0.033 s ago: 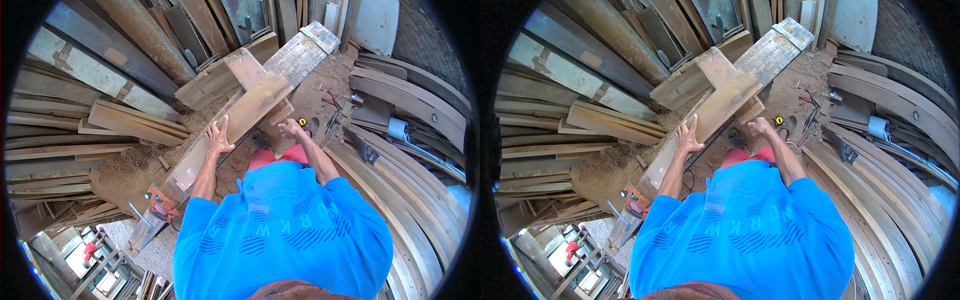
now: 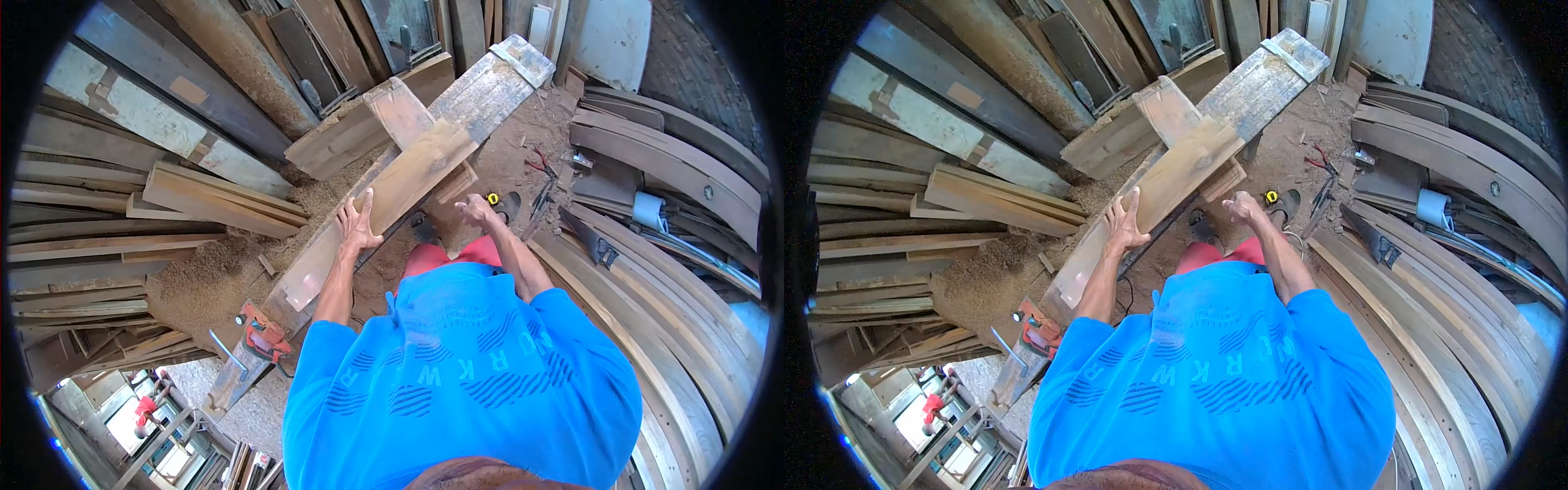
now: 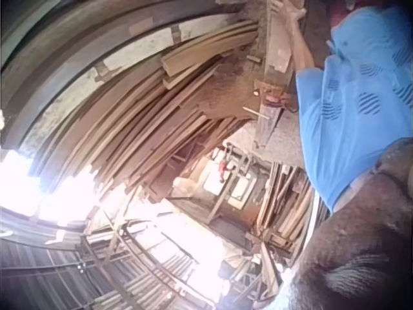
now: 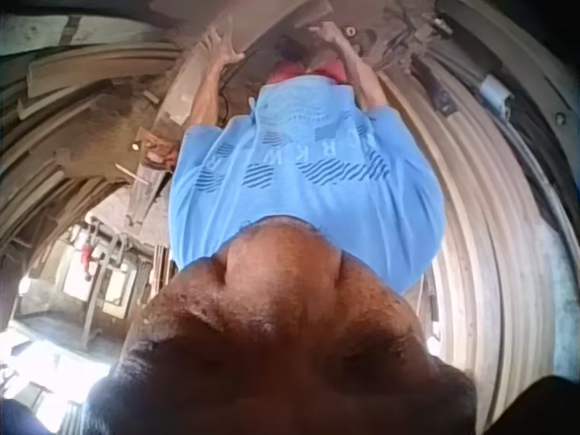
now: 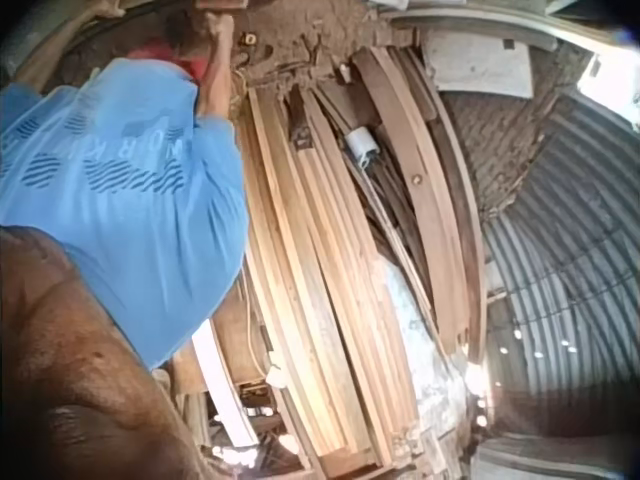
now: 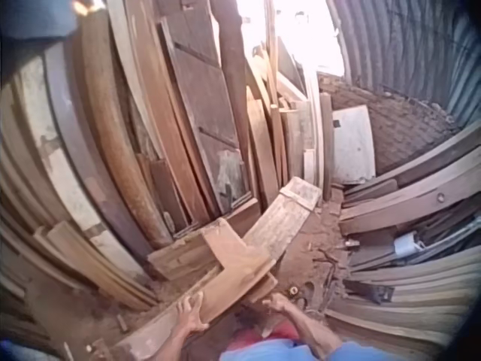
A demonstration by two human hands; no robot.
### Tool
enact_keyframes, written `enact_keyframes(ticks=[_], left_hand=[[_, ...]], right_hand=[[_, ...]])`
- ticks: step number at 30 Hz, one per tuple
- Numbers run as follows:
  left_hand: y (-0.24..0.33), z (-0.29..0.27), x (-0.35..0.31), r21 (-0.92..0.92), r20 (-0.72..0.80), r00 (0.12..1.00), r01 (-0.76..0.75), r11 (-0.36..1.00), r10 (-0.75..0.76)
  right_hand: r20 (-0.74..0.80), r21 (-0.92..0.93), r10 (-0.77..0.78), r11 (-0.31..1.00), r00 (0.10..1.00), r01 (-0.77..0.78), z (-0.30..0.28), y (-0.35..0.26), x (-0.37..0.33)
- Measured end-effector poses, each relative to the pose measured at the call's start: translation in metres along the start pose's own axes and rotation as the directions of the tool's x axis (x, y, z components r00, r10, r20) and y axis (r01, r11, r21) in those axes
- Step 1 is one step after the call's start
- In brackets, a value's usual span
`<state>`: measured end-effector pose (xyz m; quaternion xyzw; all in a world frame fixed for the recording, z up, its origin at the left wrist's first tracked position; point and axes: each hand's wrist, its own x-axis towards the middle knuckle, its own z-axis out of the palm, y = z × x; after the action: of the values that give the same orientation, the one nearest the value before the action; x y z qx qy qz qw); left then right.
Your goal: The person measures wood planks with a tape measure, marks them with a pencil, uses a handheld planer on a board, and attaches pieces together using a hammer and metal clamps.
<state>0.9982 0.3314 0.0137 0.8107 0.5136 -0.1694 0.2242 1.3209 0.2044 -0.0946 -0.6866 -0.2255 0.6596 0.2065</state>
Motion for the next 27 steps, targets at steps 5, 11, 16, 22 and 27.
enact_keyframes(ticks=[5, 11, 16, 22, 27], left_hand=[[-0.002, 0.009, 0.005, 0.075, 0.036, 0.996, 0.073, 0.994, -0.076], [-0.016, 0.017, -0.001, 0.024, -0.016, 0.999, 0.03, 0.999, -0.03], [-0.004, 0.004, 0.008, -0.011, 0.048, 0.999, -0.005, 1.0, 0.005], [-0.021, 0.009, -0.001, -0.078, 0.058, 0.997, 0.047, 0.996, -0.042], [-0.019, 0.002, -0.003, -0.142, 0.016, 1.0, -0.008, 0.99, 0.01]], right_hand=[[-0.187, 0.294, -0.007, 0.954, 0.982, 0.062, -0.018, 0.011, -0.012], [-0.413, 0.18, 0.003, 0.981, 0.911, 0.078, -0.015, -0.013, -0.001], [-0.392, 0.118, -0.103, 0.98, 0.914, 0.161, -0.017, 0.01, 0.048], [-0.411, -0.027, -0.264, 0.96, 0.873, 0.278, 0.006, -0.036, 0.02], [-0.386, -0.281, -0.275, 0.944, 0.88, 0.172, -0.018, -0.036, 0.033]])
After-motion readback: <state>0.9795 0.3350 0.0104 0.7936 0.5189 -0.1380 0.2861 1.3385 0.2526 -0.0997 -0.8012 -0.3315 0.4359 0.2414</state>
